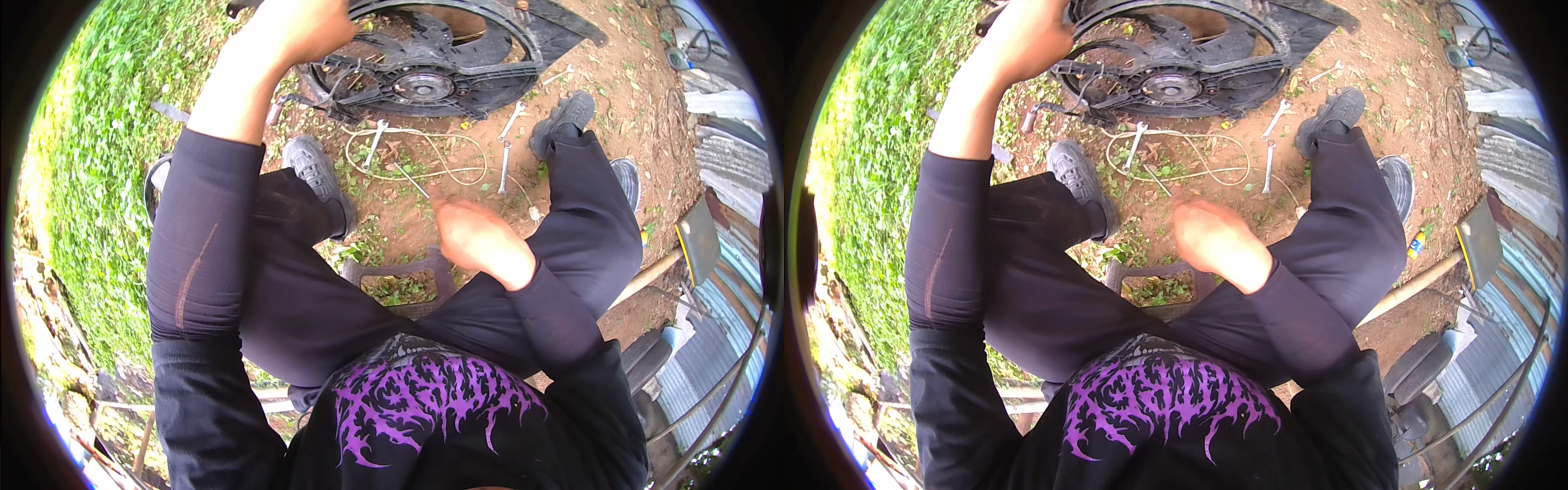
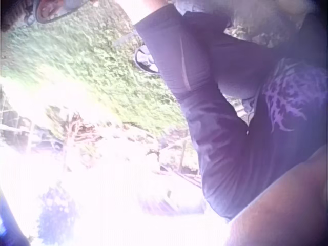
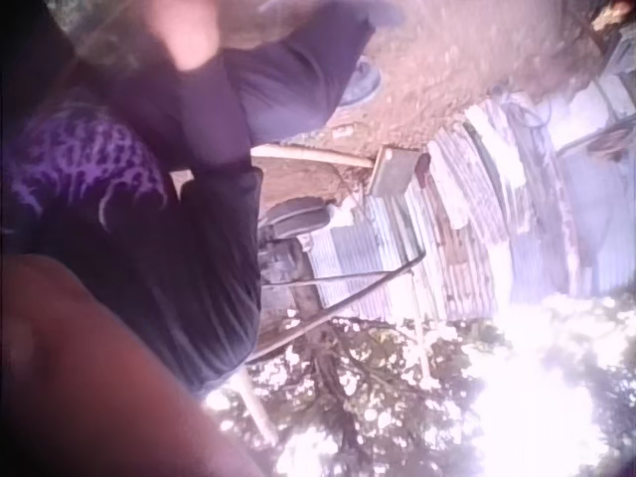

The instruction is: The person uses a screwdriver to unscrew and remove small electrical components and wiring from a radiator fan assembly and eventually separates the fan blades from the plastic shroud.

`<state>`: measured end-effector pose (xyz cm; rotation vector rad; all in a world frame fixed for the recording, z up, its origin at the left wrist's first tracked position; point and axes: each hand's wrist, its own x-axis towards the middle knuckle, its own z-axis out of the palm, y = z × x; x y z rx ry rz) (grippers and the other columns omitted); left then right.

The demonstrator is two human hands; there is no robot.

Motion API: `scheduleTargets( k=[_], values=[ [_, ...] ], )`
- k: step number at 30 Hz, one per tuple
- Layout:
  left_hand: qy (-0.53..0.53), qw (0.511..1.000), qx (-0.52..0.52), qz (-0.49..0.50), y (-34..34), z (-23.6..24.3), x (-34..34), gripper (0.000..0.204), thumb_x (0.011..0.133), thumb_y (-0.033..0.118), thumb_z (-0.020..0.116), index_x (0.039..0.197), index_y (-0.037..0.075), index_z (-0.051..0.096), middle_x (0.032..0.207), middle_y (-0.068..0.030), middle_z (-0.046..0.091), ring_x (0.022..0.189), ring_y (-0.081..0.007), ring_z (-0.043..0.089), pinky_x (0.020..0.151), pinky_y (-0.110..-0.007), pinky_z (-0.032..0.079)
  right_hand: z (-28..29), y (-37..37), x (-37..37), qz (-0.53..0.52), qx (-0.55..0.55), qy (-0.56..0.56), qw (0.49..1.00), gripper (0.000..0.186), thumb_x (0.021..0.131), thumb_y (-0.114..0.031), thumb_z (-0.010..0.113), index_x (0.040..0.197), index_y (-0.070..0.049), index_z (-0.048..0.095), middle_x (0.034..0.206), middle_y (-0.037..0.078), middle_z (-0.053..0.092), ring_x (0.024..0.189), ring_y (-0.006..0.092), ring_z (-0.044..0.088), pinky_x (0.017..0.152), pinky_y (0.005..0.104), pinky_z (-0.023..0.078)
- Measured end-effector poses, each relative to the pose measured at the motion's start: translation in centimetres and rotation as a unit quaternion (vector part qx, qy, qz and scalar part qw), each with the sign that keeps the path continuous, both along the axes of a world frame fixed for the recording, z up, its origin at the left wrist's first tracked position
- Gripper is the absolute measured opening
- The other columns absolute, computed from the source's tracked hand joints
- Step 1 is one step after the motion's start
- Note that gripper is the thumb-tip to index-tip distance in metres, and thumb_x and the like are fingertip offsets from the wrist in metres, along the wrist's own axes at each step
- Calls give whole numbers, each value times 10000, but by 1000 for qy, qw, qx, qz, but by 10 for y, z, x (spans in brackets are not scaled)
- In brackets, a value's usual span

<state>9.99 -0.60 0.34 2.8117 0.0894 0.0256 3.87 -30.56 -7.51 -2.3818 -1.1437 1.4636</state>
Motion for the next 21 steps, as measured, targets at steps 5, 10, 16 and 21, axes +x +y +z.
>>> scheduleTargets(
  k=[5,10,16,21],
  values=[
    [13,1000,25,7,-4,-3,2,745,738,-57,577,1477,-45,482,1338,-267,513,1227,-447,570,1031,-475,491,7,5,0,-10,-5,15,1000,714,839,-3,528,1535,76,388,988,288,694,961,438,693,828,493,557],
    [16,999,33,6,0,-13,6,742,735,-66,581,1471,-52,484,1336,-263,511,1238,-443,562,1039,-469,489,-3,-2,-6,-18,13,-2,1000,725,843,-3,528,1546,76,368,990,279,696,936,427,700,814,491,562],
    [4,1000,28,8,-2,-9,8,744,717,-73,588,1456,-48,500,1280,-262,523,1198,-448,573,1009,-476,498,5,2,-2,0,-11,15,1000,730,842,-4,529,1548,80,361,982,269,701,922,421,705,796,490,567],
    [-26,999,-20,9,8,-4,9,696,742,-100,548,1436,-43,527,1304,-262,541,1244,-435,560,1051,-453,482,-1,-2,-4,0,8,8,1000,729,844,-9,522,1544,96,350,949,275,702,902,423,707,786,492,565]
  ],
)
